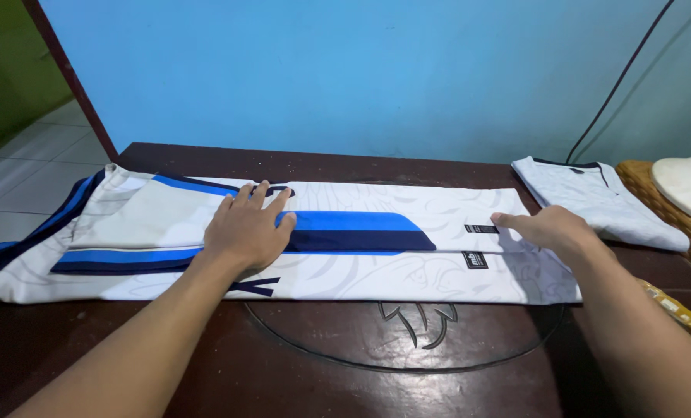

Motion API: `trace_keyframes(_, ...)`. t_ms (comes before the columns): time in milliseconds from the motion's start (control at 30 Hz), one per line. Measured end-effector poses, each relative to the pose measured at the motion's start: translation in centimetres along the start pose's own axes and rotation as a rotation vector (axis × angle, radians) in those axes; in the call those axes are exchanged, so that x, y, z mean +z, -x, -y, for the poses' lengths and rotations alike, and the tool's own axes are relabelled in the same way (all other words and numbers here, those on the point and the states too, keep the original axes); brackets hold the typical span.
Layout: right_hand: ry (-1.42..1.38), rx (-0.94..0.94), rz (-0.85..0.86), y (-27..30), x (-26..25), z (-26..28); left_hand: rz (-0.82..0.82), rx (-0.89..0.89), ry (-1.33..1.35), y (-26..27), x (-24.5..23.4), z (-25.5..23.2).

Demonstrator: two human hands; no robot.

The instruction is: The person folds a white soccer jersey with blue accents on a wooden table, smoothing and aligning the fabric before folding it into a compact rectangle. The person then places the folded jersey into a gray laundry basket.

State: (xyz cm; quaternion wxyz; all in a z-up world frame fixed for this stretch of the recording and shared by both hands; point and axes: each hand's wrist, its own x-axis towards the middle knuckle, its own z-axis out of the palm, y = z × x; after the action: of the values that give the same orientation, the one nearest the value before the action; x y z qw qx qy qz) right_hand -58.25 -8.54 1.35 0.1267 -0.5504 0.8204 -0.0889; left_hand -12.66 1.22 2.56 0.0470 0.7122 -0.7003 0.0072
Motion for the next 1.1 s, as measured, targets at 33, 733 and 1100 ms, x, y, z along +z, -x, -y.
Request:
trace_keyframes(33,-0.055,-0.013,0.010,-0.5,0.2,-0.1,0.002,-0.003,0.000,-0.1,0.0,-0.1)
trace_keyframes(733,-0.835,-0.390,0.361,13.5,-4.9,21.4,-0.097,0.068,0.316,-1.1,0.1,-0.8)
trace_keyframes(1100,-0.658,-0.519,0.677,18.3,1.7,28.0,0.011,-0.367,1.106,-1.9,-5.0,2.8)
